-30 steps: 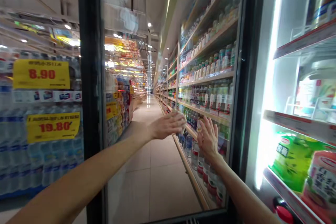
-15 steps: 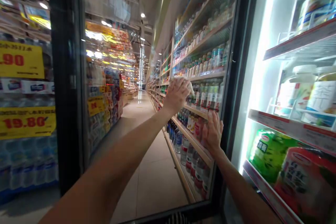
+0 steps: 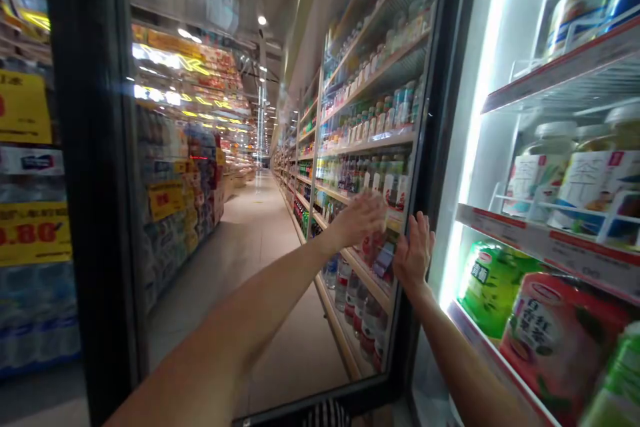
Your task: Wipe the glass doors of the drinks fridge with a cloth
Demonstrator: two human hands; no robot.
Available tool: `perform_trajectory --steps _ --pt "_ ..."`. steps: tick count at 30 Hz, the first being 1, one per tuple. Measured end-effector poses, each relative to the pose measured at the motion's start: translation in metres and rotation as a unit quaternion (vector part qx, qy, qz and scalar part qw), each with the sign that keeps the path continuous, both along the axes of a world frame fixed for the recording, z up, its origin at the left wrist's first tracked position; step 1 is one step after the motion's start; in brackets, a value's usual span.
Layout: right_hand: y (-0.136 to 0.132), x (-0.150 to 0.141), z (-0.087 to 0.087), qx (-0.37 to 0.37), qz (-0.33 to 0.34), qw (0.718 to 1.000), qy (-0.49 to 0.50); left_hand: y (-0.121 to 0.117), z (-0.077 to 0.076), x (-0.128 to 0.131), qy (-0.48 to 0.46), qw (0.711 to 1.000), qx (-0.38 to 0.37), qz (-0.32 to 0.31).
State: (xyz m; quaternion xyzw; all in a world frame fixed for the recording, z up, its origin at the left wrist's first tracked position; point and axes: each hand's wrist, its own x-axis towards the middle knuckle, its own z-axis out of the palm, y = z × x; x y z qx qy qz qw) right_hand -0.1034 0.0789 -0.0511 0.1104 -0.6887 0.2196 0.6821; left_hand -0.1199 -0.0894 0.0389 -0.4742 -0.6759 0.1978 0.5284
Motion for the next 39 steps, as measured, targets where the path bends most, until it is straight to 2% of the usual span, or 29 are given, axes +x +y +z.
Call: perform_trajectory --steps 2,3,5,7,9,10,13,14,16,18,20,21,24,25,26,28,30,34,36,39 --pt "-0.001 0.001 0.001 -0.001 0.004 1.000 0.003 -0.005 -0.005 0.000 -0.010 0.993 -0.115 -0.032" --pt "-0.002 0.002 0.002 -0.003 0.006 1.000 0.003 -0.009 -0.003 0.000 -0.011 0.990 -0.135 -0.035" --pt "-0.006 0.003 0.003 -0.010 0.012 1.000 0.001 -0.018 0.008 0.001 -0.002 0.997 -0.071 -0.012" --pt "-0.012 0.004 0.004 -0.016 0.021 1.000 0.001 -0.028 0.022 0.004 0.015 0.998 0.053 0.028" --pt "-0.021 0.005 0.005 -0.011 0.030 1.000 0.001 -0.038 0.025 0.008 0.025 0.993 0.109 0.046" --pt "-0.025 0.005 0.005 -0.002 0.033 0.999 0.003 -0.043 0.022 0.010 0.025 0.994 0.092 0.044" --pt "-0.039 0.004 0.005 0.038 0.045 0.998 0.008 -0.061 0.007 0.016 0.021 0.999 -0.037 0.015" --pt "-0.044 0.004 0.006 0.047 0.049 0.998 0.011 -0.068 0.005 0.018 0.025 0.998 -0.057 0.011" --pt "-0.052 0.003 0.006 0.050 0.055 0.997 0.014 -0.081 0.010 0.022 0.043 0.999 -0.016 0.024" --pt "-0.059 0.003 0.007 0.043 0.061 0.997 0.016 -0.093 0.019 0.028 0.063 0.992 0.092 0.058" --pt "-0.066 0.003 0.007 0.045 0.067 0.997 0.014 -0.105 0.021 0.035 0.072 0.983 0.151 0.081" --pt "-0.069 0.003 0.007 0.049 0.069 0.996 0.013 -0.111 0.019 0.038 0.070 0.985 0.139 0.080" --pt "-0.082 0.004 0.006 0.072 0.073 0.995 0.010 -0.132 0.009 0.048 0.051 0.996 0.035 0.062" --pt "-0.086 0.004 0.006 0.079 0.076 0.994 0.009 -0.138 0.007 0.050 0.048 0.996 0.032 0.065" --pt "-0.091 0.004 0.006 0.082 0.080 0.993 0.009 -0.144 0.006 0.053 0.052 0.994 0.060 0.075" --pt "-0.102 0.007 0.007 0.085 0.088 0.992 0.012 -0.152 0.004 0.057 0.069 0.979 0.162 0.102" --pt "-0.113 0.011 0.010 0.087 0.095 0.992 0.015 -0.159 -0.002 0.062 0.081 0.969 0.206 0.113" --pt "-0.133 0.019 0.017 0.124 0.108 0.986 0.013 -0.186 -0.009 0.072 0.070 0.985 0.107 0.112" --pt "-0.140 0.022 0.020 0.130 0.114 0.985 0.015 -0.207 -0.001 0.076 0.089 0.973 0.169 0.128" --pt "-0.148 0.023 0.023 0.117 0.118 0.986 0.021 -0.233 0.006 0.081 0.134 0.923 0.335 0.133"
